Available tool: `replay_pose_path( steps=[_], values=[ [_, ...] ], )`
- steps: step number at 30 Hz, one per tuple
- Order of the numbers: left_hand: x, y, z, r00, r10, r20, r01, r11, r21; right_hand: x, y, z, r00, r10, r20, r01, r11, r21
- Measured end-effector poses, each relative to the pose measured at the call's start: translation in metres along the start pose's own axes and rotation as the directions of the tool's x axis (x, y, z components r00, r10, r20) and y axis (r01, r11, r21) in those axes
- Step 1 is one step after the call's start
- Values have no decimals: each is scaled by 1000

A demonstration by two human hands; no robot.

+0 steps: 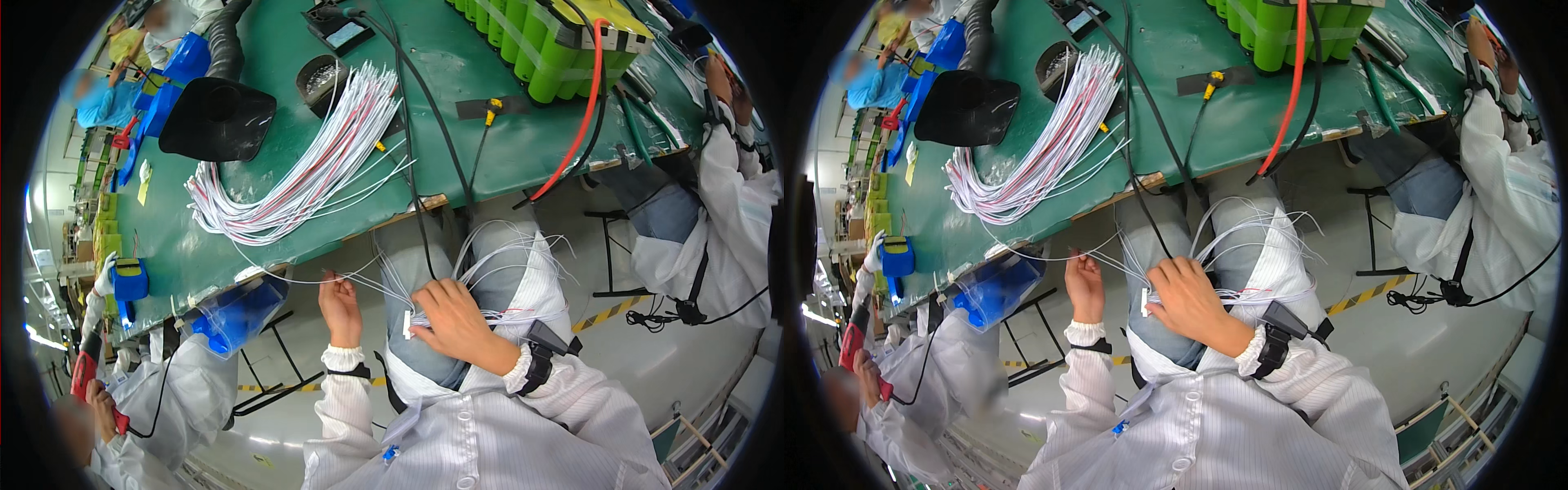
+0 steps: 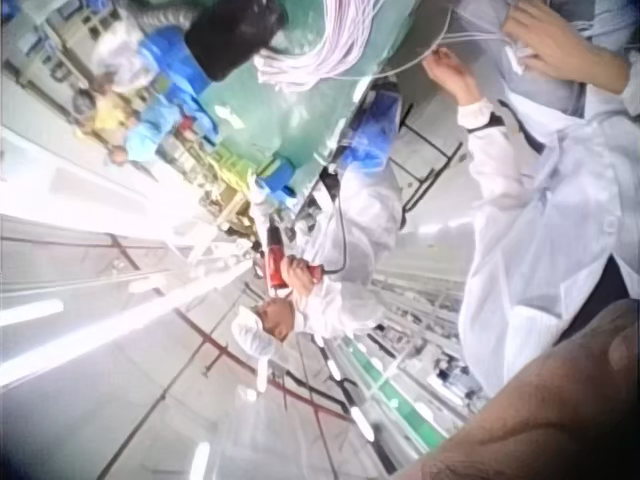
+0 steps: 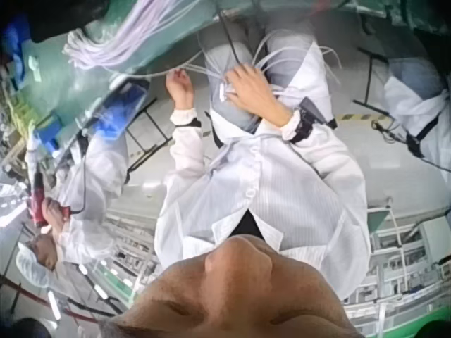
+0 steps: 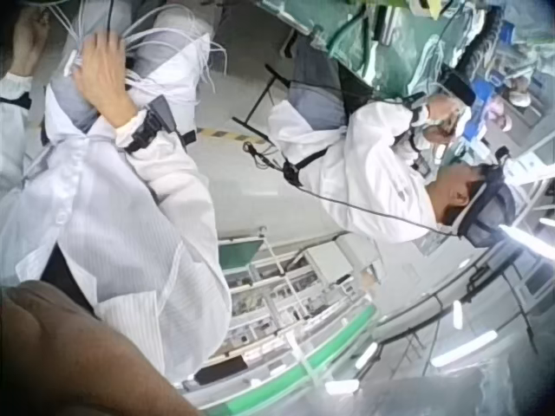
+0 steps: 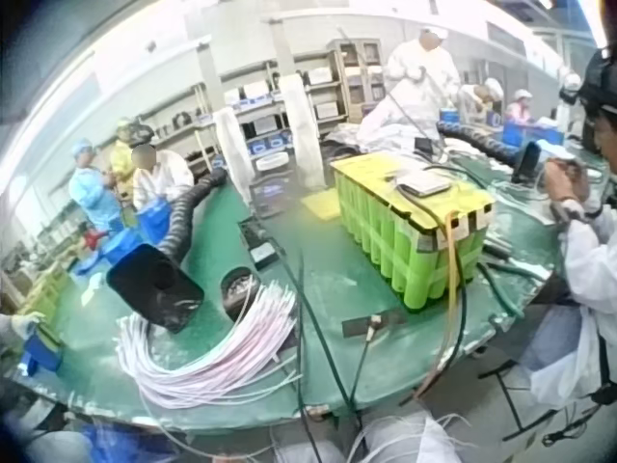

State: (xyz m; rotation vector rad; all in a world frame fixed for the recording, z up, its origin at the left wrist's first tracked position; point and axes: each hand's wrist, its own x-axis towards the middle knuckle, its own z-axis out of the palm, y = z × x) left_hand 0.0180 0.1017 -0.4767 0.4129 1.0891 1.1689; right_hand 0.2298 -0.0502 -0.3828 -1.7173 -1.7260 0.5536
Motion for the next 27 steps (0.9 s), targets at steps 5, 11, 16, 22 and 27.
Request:
replay_pose_path(
  steps=[5, 11, 16, 22, 27],
  values=[
    [25, 2, 5, 995, 14, 95, -13, 1000, -20, -8, 11, 10, 998, 63, -20, -62, 997, 35],
    [52, -21, -7, 995, -53, 80, 61, 994, -90, -5, 17, 11, 999, 41, 13, -42, 995, 91],
    [63, -37, -39, 995, -81, -61, 83, 996, 36, -10, 9, 19, 999, 18, 28, -21, 995, 102],
    [11, -31, -17, 916, -398, 36, 399, 917, -15, -20, 13, 22, 1000, 22, 2, -22, 995, 101],
    [-97, 23, 30, 966, 159, 203, -249, 778, 577, -16, 21, 20, 995, 35, -96, -25, 994, 108]
  ],
)
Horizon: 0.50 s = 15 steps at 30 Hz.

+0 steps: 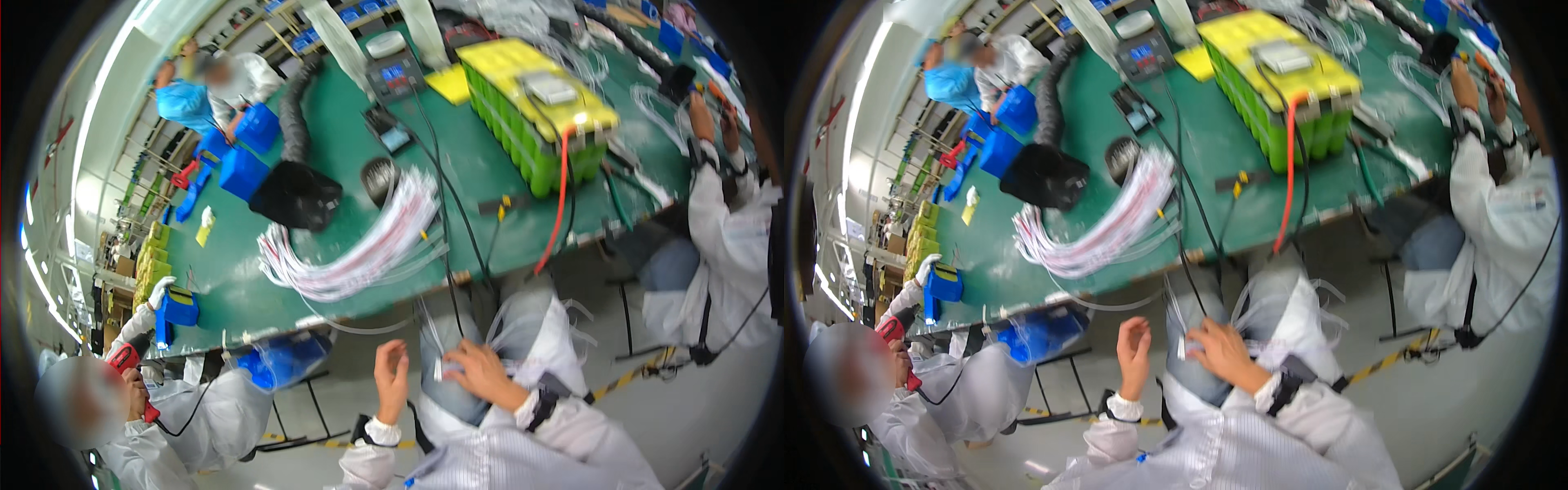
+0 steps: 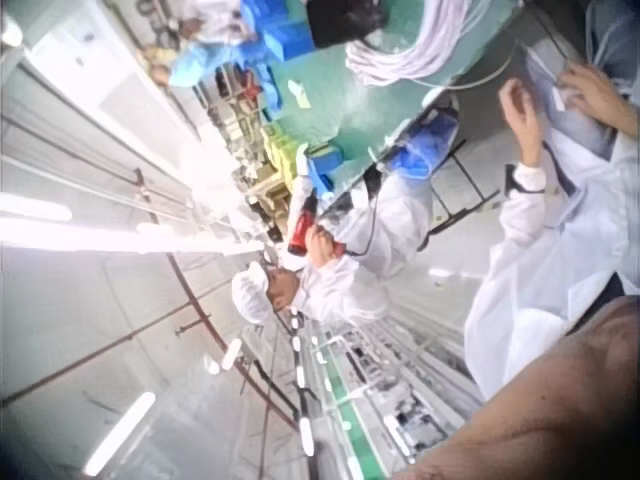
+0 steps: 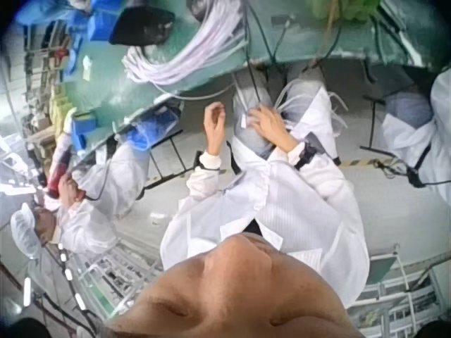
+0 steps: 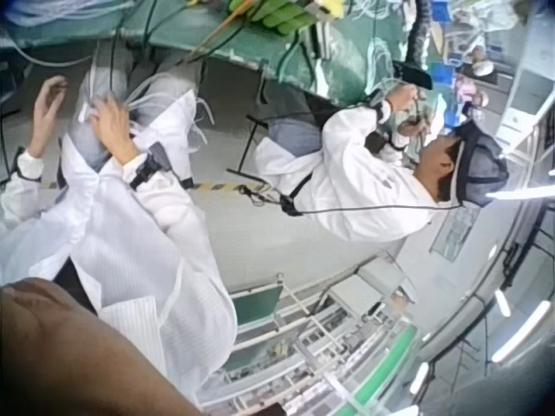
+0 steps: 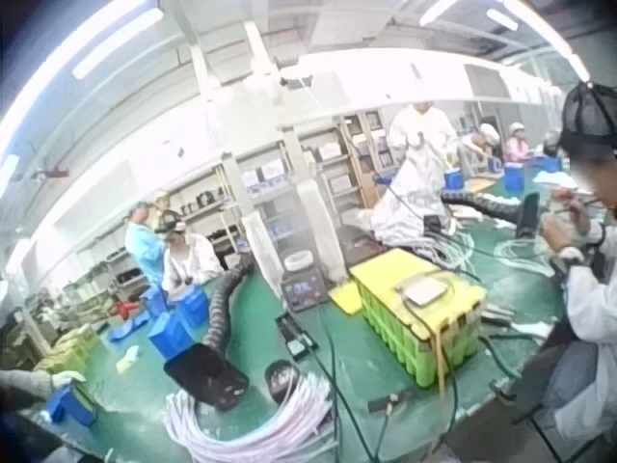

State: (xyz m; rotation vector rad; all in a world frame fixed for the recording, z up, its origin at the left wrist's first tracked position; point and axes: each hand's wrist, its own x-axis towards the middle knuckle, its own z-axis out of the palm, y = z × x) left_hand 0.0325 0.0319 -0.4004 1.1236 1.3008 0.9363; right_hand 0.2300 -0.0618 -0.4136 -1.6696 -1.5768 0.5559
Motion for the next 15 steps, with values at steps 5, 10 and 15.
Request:
replay_pose_path(
  steps=[5, 10, 15],
  values=[
    [1, 68, 33, 481, 412, 774, -834, 488, 258, 6, -10, -5, 1000, 28, -10, -28, 999, -15],
    [35, 36, 36, 399, 339, 852, -888, 375, 267, 0, -7, -4, 998, 49, -24, -51, 997, -50],
    [41, 11, 10, 354, 432, 830, -927, 281, 249, -10, -7, 1, 996, 89, 15, -89, 996, -8]
  ],
)
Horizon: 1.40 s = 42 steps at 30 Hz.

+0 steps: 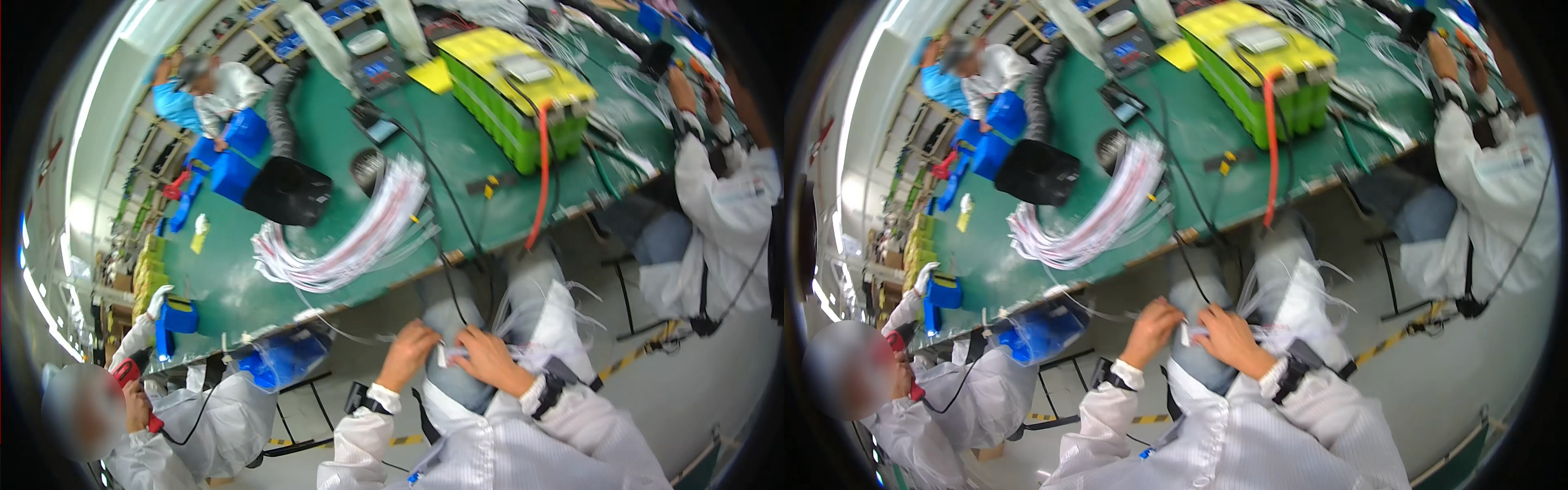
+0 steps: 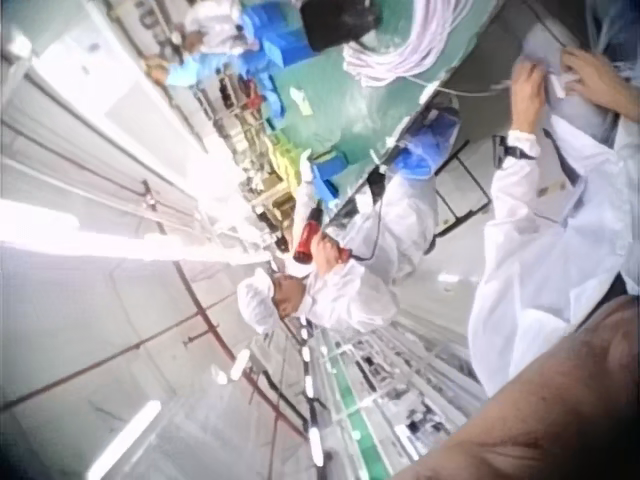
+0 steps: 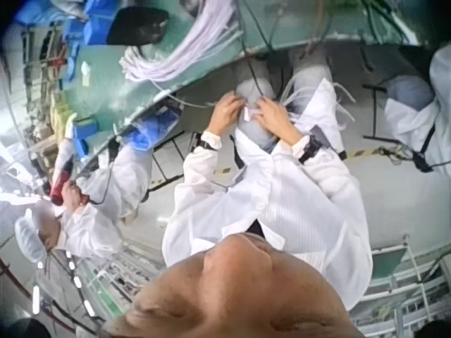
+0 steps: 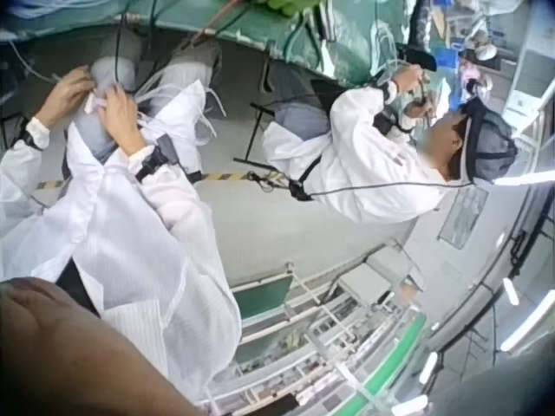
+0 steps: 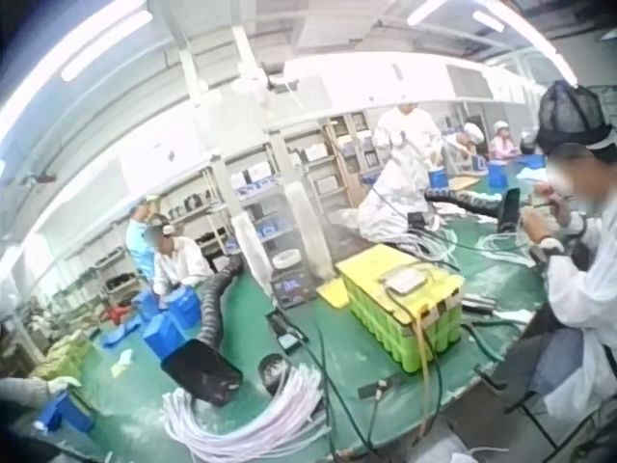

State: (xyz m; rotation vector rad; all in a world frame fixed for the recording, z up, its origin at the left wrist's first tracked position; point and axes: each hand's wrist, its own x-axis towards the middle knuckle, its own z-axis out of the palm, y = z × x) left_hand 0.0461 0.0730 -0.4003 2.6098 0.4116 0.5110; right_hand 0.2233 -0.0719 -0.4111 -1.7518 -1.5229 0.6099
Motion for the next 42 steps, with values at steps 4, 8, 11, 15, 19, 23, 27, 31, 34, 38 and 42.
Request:
replay_pose_path(
  steps=[4, 8, 11, 15, 19, 23, 27, 31, 34, 38, 42],
  values=[
    [13, 13, 8, 997, -75, 31, 78, 991, -110, -1, 1, -11, 994, 72, 84, -67, 996, -55],
    [13, -5, 11, 971, -184, 153, 193, 980, -46, 24, 16, -21, 958, 173, 229, -155, 983, -94],
    [29, -3, 6, 975, -208, 80, 212, 976, -44, 38, 21, -34, 990, 79, 121, -76, 997, -29],
    [48, 6, -4, 983, -170, -76, 173, 984, 32, 48, 21, -41, 987, 103, 120, -105, 994, 11],
    [25, 27, -8, 958, -264, -108, 268, 963, 23, 33, 23, -28, 991, 93, 97, -102, 991, 91],
    [22, 48, -9, 911, -402, 95, 413, 891, -189, 34, 14, -29, 983, 131, 129, -141, 988, 66],
    [22, 47, -6, 894, -433, 113, 446, 884, -137, 33, 9, -29, 981, 129, 142, -145, 983, 109],
    [27, 38, -15, 918, -364, 158, 388, 909, -155, 33, 6, -35, 981, 124, 150, -145, 980, 136],
    [26, 32, -17, 914, -363, 183, 393, 903, -175, 33, 7, -33, 985, 104, 137, -125, 979, 163],
    [30, 28, -17, 925, -334, 182, 365, 914, -176, 35, 7, -34, 993, 51, 106, -67, 985, 158],
    [32, 29, -18, 925, -323, 199, 349, 930, -113, 37, 7, -34, 993, 59, 105, -75, 986, 149]
  ],
)
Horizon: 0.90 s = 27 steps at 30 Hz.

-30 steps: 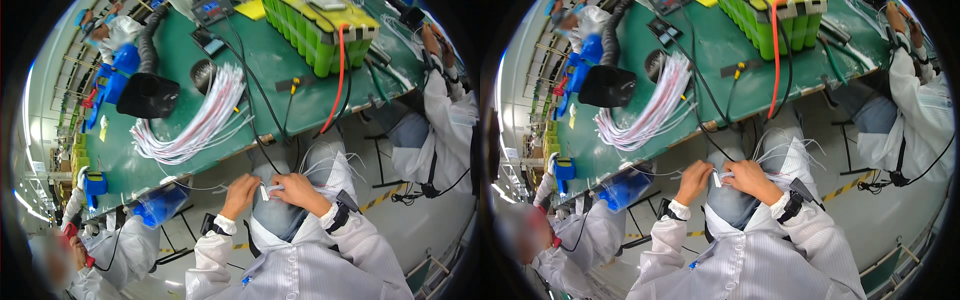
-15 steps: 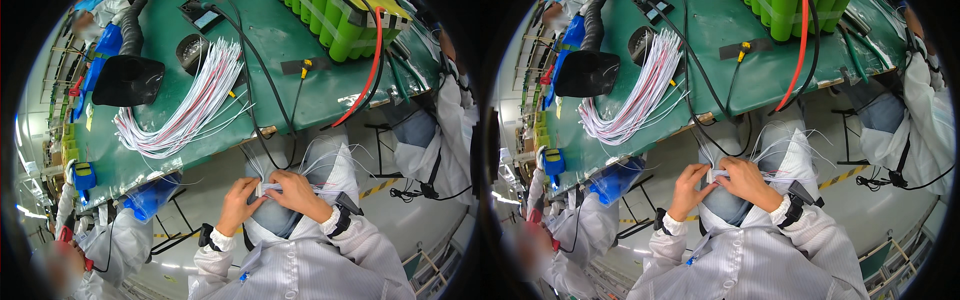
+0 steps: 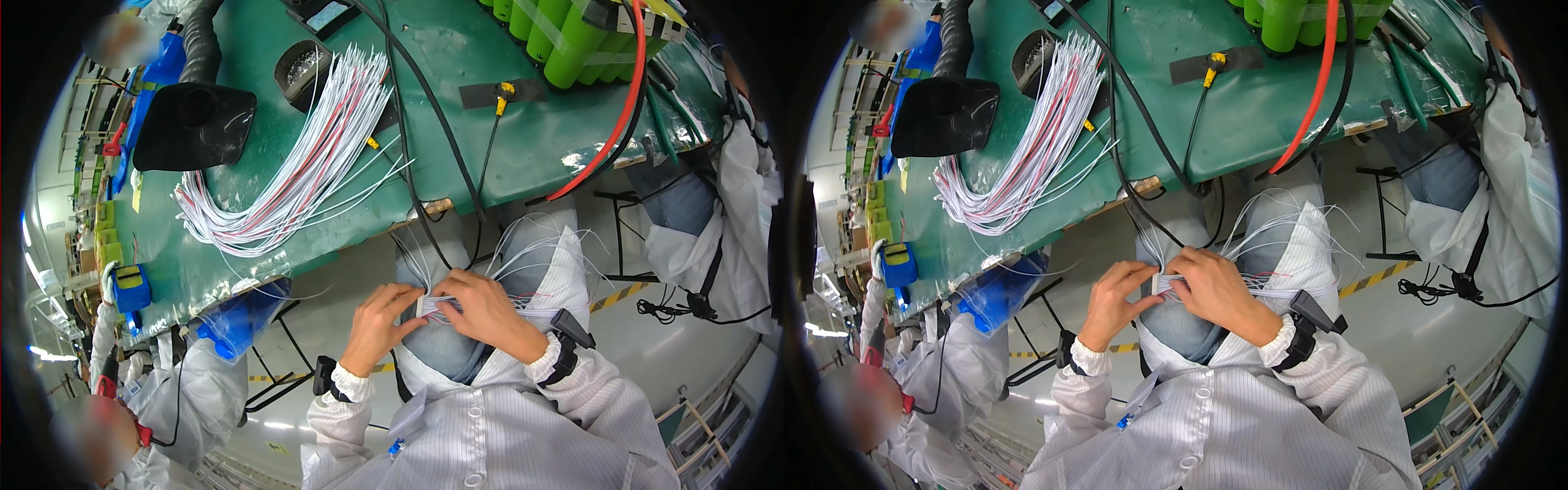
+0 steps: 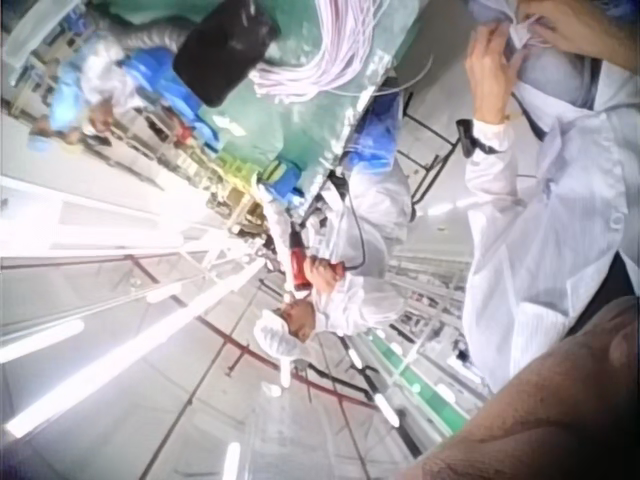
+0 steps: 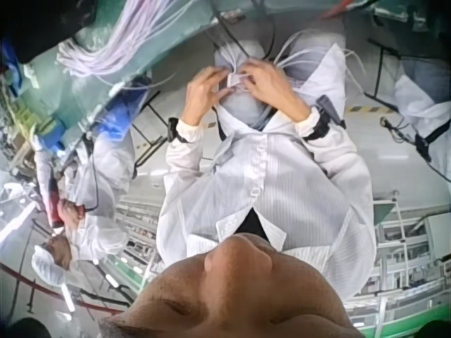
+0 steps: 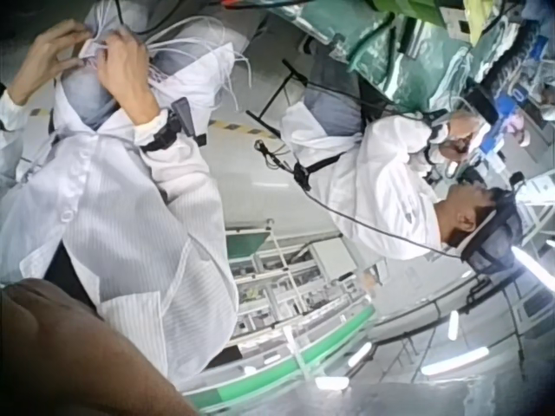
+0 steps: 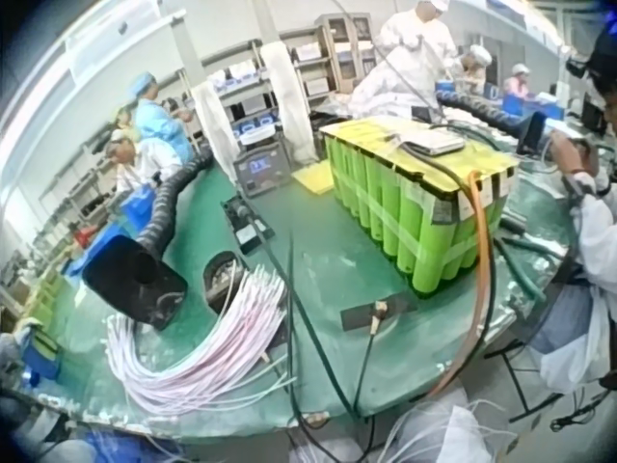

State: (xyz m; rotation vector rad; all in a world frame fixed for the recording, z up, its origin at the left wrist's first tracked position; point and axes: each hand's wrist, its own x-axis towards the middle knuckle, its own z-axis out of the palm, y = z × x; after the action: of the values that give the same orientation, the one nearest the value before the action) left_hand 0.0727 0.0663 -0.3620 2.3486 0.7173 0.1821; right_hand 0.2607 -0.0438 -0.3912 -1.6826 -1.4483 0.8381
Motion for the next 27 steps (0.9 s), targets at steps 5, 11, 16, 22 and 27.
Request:
replay_pose_path(
  steps=[5, 11, 16, 22, 27],
  values=[
    [-2, -5, 6, 998, 48, -29, -47, 998, 35, 8, 4, -12, 998, -16, 62, 17, 1000, -19],
    [-13, -10, 14, 985, 138, -107, -132, 989, 58, 14, -2, -50, 910, 90, 405, -19, 984, -178],
    [-15, -10, 12, 983, 136, -127, -134, 991, 22, 3, -6, -66, 973, -56, 222, 146, 899, -413],
    [-20, -8, 13, 979, 135, -151, -134, 991, 17, -33, 0, -70, 960, -27, 279, 152, 885, -440],
    [-24, -10, 13, 977, 129, -170, -129, 992, 8, -19, -29, -88, 958, -200, 205, 273, 857, -437]
  ],
)
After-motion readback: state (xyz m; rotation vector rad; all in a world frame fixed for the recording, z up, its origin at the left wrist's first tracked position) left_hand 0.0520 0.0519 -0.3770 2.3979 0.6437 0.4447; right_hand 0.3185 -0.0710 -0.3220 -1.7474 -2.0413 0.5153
